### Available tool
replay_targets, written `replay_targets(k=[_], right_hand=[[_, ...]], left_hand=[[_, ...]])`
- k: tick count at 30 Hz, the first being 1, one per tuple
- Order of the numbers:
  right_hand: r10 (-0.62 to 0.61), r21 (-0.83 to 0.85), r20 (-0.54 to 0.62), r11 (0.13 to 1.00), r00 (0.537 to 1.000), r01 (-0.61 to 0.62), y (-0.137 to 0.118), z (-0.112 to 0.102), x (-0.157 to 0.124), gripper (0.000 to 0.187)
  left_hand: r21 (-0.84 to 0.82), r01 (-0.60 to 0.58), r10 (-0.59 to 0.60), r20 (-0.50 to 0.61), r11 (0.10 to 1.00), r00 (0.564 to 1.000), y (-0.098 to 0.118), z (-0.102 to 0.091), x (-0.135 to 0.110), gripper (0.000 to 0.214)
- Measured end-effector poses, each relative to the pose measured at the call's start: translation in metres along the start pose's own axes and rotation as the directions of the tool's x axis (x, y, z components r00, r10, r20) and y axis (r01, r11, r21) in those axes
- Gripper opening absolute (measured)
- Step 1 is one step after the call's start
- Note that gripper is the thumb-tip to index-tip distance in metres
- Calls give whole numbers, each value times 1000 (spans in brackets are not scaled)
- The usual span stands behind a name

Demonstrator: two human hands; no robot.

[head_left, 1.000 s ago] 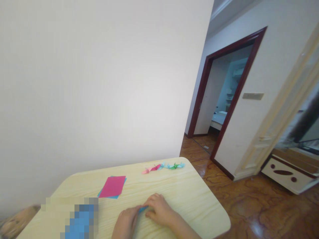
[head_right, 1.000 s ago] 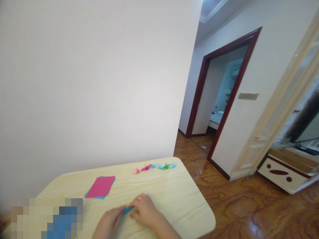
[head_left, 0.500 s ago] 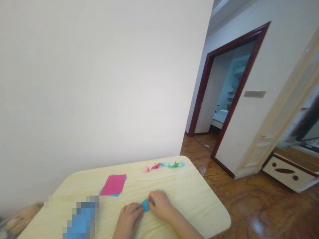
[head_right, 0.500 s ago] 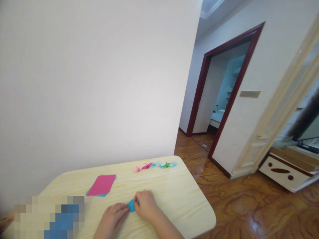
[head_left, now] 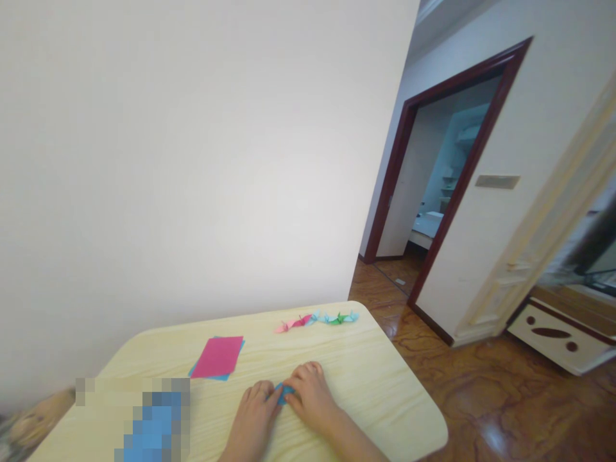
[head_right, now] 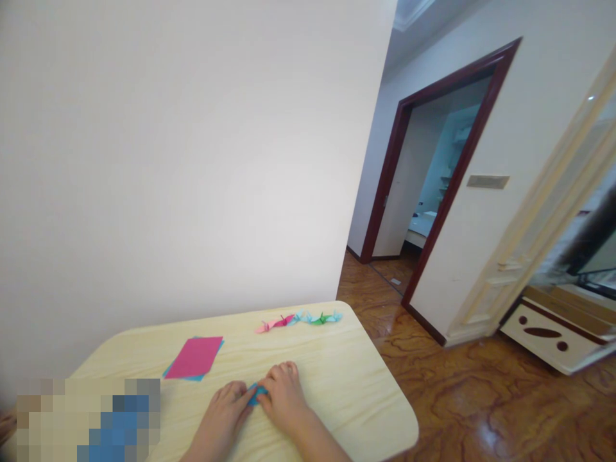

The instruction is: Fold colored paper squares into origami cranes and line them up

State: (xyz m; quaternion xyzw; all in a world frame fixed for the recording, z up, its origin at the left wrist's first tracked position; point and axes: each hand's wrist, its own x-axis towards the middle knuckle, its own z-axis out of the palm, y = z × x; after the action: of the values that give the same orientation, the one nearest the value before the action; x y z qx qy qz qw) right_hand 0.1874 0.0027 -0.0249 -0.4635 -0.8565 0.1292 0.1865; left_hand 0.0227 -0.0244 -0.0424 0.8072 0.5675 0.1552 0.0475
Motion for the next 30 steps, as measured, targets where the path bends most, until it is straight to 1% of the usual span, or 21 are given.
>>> replay_targets(k=[4,7,9,12,17,21,24,30], right_hand=[[-11,-2,7,1000,1000,11,1,-1,-2,20],[-51,2,-10,999,999,51,2,-5,-5,22],[-78,-5,16,997,997,78,5,-5,-5,19],[-79,-27,66,996,995,81,10,-1,-2,14],[-58,-55,45,997,997,60,14,8,3,10],[-3,-11,-10,1000,1000,3,11,11,1,8],[31,37,-50,999,998,-29,9,12,-1,8],[113,55,-85,993,990,-109,8,16,4,8]], left_hand=[[-7,-38,38,16,999,999,-1,-1,4,31],[-18,-48,48,27,999,998,-5,-1,5,34],[-28,-43,43,25,999,999,-7,-2,3,36],[-45,-32,32,17,999,999,-9,-2,2,31],[-78,-9,10,15,997,1000,-10,-5,2,19],[-110,43,-45,-15,993,999,-8,-5,3,15],[-133,106,-113,-42,985,993,-6,-2,4,16],[-154,287,-300,-71,945,951,-2,1,6,16]])
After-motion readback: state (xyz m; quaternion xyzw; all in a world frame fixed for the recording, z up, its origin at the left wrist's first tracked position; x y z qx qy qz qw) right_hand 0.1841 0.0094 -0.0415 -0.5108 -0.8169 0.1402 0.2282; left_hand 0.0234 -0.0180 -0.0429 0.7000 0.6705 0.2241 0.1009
